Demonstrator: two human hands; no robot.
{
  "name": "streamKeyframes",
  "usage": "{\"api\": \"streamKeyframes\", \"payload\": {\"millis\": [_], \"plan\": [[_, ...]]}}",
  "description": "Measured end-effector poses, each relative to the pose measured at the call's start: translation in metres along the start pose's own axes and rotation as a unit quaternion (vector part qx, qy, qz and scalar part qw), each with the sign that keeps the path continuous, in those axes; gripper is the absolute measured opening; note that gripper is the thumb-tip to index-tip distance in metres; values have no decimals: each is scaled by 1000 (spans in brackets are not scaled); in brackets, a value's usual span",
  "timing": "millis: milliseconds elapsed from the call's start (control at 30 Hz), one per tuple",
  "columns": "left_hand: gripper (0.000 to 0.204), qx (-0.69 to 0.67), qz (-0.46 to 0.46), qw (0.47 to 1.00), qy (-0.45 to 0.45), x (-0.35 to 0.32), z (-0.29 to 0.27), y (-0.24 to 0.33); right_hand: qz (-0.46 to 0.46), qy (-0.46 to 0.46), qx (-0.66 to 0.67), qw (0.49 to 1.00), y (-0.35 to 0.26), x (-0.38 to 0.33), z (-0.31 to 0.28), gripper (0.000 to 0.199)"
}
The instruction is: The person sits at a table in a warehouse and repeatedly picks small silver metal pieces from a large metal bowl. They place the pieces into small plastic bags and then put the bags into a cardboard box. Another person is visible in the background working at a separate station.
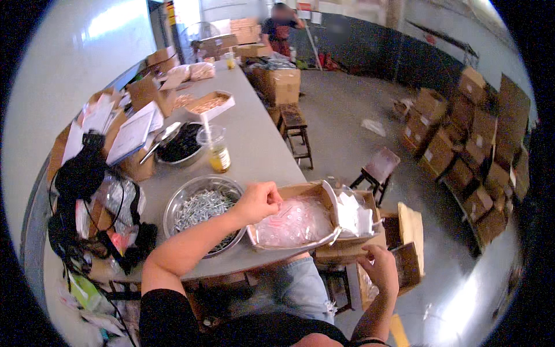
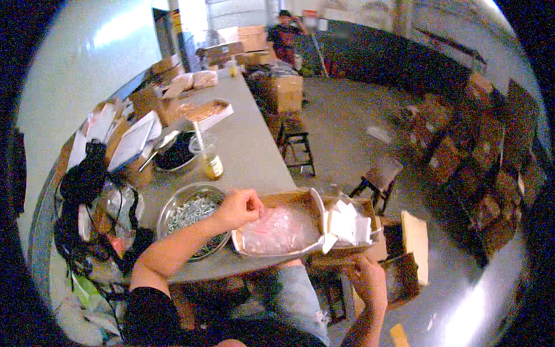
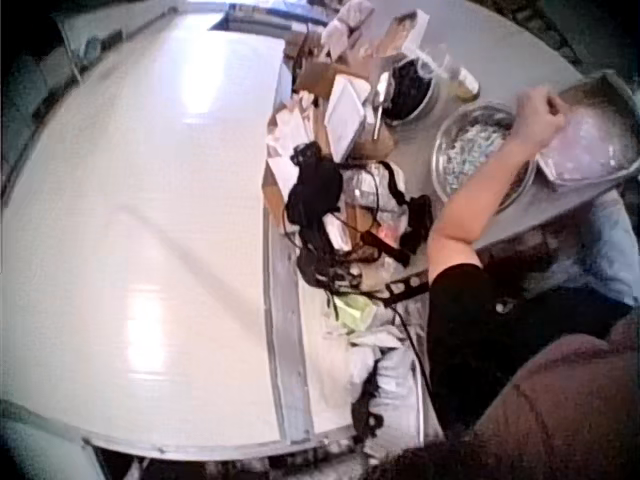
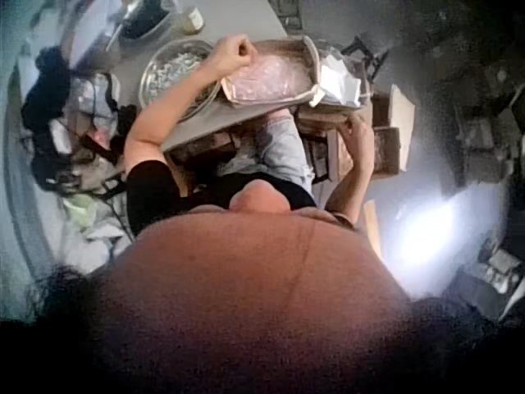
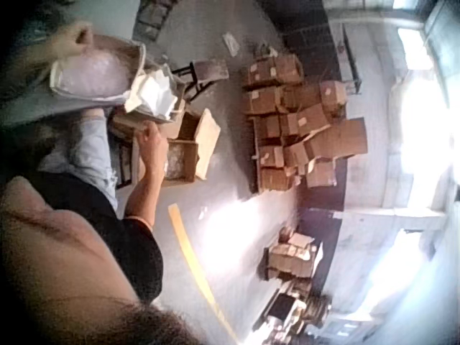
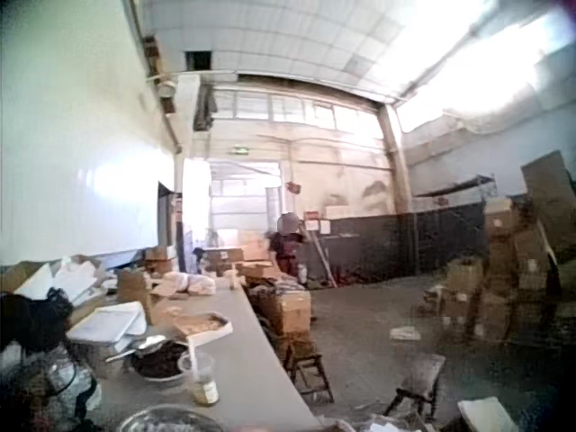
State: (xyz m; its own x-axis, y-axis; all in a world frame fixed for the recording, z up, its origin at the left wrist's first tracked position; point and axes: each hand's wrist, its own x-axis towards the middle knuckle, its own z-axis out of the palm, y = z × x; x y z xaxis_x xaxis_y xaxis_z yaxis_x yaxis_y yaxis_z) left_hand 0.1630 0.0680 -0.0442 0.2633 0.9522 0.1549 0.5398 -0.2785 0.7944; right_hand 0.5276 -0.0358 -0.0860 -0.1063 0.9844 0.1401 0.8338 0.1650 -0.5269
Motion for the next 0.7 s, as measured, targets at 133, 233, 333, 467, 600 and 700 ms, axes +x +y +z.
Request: {"api": "streamKeyframes", "payload": {"millis": [133, 233, 333, 467, 600, 700], "plan": [[14, -22, 44, 995, 82, -33, -24, -2, -68, -21, -18, 997, -38, 21, -5, 32], [10, -7, 74, 990, 116, -60, -59, 9, -186, -57, -25, 981, -91, 49, -3, 28], [11, -51, 56, 979, 189, -78, -86, 10, -324, -137, -10, 936, -151, 82, 19, 25], [13, 1, 87, 963, 256, -95, -112, -3, -459, -217, -43, 860, -227, 114, 75, 24], [10, -37, 85, 969, 230, -101, -135, -18, -461, -229, -106, 851, -262, 147, 139, 31], [9, 65, 120, 953, 269, -103, -151, -16, -457, -220, -128, 852, -278, 158, 165, 34]]}}
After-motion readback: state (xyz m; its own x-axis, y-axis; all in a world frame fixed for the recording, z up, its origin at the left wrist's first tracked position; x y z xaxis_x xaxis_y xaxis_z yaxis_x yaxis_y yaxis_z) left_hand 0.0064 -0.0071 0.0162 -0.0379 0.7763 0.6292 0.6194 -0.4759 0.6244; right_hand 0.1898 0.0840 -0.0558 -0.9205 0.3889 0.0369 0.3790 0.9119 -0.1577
